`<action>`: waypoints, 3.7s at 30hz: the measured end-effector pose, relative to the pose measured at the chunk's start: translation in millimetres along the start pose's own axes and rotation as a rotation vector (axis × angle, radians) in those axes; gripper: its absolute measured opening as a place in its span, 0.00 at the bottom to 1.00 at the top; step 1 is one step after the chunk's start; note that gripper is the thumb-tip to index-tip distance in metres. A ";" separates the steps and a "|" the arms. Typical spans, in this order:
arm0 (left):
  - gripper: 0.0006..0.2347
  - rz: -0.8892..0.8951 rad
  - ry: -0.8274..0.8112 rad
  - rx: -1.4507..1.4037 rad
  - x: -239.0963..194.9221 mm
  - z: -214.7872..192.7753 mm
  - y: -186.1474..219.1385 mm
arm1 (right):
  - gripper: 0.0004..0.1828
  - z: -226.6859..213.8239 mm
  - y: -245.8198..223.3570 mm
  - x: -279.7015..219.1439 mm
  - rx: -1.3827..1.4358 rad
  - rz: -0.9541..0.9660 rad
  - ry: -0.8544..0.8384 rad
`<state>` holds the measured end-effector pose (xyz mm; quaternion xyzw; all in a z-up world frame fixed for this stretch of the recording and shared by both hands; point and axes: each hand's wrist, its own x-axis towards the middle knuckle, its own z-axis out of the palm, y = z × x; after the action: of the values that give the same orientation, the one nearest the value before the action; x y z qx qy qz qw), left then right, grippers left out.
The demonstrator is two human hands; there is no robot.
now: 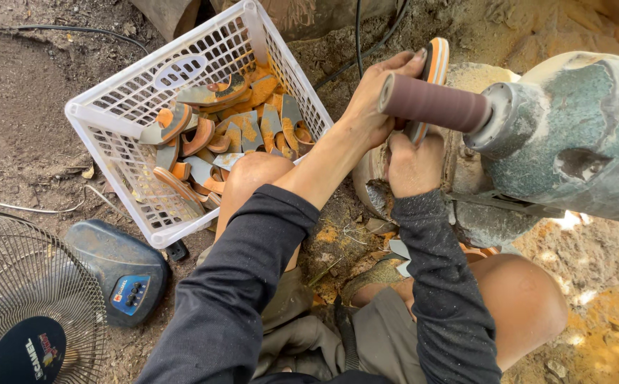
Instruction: The person sits on the ground and uses a rotating sanding drum to smooth the edges of orange and grey slipper parts. They pick each part from a white basket, press it against the spinning drum, and return it to the basket.
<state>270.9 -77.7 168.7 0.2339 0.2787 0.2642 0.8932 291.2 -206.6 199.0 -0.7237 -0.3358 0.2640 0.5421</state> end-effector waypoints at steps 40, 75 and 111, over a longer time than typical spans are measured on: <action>0.16 0.007 -0.440 0.252 -102.4 -24.6 1.3 | 0.16 5.9 48.4 -69.8 -0.096 -0.304 -0.096; 0.08 0.056 -0.044 0.236 -38.1 -18.4 -2.7 | 0.06 -13.0 -29.5 -24.9 0.219 0.247 -0.378; 0.10 0.108 -0.147 0.410 -79.7 -27.1 4.8 | 0.06 20.4 17.9 -59.5 0.421 0.099 -0.304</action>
<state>196.2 -114.8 181.3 0.4436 0.2478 0.2318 0.8295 241.7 -243.5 177.3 -0.5624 -0.3152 0.4598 0.6106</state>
